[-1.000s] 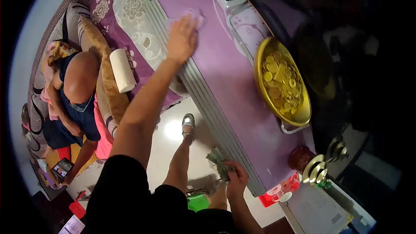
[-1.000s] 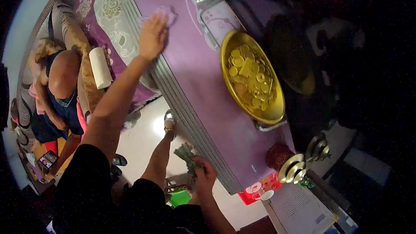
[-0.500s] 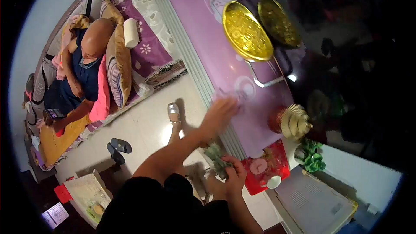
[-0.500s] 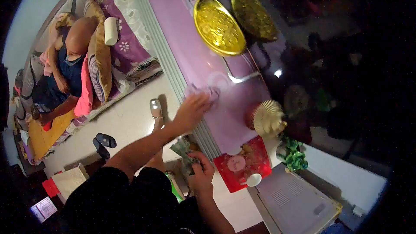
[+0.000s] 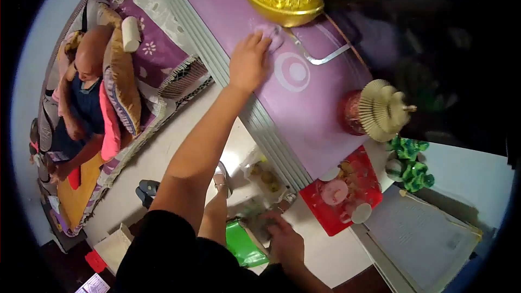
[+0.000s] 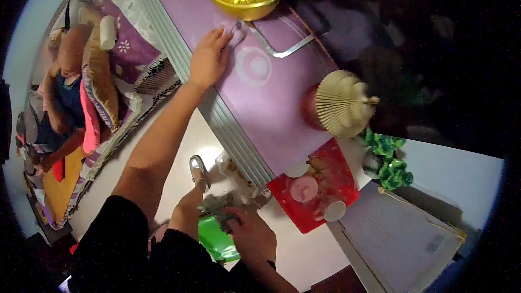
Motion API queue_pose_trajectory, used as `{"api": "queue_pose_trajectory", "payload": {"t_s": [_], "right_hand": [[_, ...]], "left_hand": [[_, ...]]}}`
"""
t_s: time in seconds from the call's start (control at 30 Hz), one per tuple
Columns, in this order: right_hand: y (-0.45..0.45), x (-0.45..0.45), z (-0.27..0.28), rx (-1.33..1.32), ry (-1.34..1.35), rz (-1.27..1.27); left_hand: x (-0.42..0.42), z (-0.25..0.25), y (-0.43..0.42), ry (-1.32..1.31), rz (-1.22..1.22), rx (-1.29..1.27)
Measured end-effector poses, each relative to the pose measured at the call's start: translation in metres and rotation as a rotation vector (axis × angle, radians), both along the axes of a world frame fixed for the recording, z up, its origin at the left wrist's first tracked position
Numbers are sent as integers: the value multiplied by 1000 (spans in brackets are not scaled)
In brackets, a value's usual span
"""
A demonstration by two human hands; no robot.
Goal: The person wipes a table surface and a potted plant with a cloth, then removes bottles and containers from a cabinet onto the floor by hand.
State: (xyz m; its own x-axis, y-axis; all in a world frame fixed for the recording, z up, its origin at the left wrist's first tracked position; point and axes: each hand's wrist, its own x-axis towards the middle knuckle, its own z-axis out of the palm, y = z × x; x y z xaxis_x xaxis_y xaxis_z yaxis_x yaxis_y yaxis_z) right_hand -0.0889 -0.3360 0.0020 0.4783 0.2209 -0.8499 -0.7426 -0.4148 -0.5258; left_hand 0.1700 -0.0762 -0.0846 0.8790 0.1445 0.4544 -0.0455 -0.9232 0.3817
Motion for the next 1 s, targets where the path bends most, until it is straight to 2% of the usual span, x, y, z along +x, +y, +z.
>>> {"api": "queue_pose_trajectory", "payload": {"t_s": [0.03, 0.1, 0.17, 0.3, 0.47, 0.57, 0.63, 0.73, 0.93, 1.0], "right_hand": [[20, 23, 21, -40, 32, 121], [34, 3, -30, 85, 148, 126], [22, -74, -159, 425, 294, -98], [32, -67, -252, 402, 211, 19], [44, -38, -354, 401, 29, -70], [42, -31, -357, 390, -31, -64], [43, -9, -324, 386, -16, 0], [37, -11, -327, 410, -103, -27], [36, -36, -285, 425, -380, 228], [33, -50, -279, 500, -371, 147]], "left_hand": [[10, -1, -2, 4, -33, -8], [17, -9, -9, -20, -146, -14], [11, -17, -19, -94, -301, -1], [-15, -16, -20, -35, -677, -88], [-41, -34, -23, -261, -896, -101], [-54, -34, -20, -260, -989, -127], [-62, -44, -21, -261, -986, -149], [-86, -41, -23, -191, -960, -134], [-148, -31, -42, -233, -907, -37], [-156, -28, -51, -197, -888, -59]]}}
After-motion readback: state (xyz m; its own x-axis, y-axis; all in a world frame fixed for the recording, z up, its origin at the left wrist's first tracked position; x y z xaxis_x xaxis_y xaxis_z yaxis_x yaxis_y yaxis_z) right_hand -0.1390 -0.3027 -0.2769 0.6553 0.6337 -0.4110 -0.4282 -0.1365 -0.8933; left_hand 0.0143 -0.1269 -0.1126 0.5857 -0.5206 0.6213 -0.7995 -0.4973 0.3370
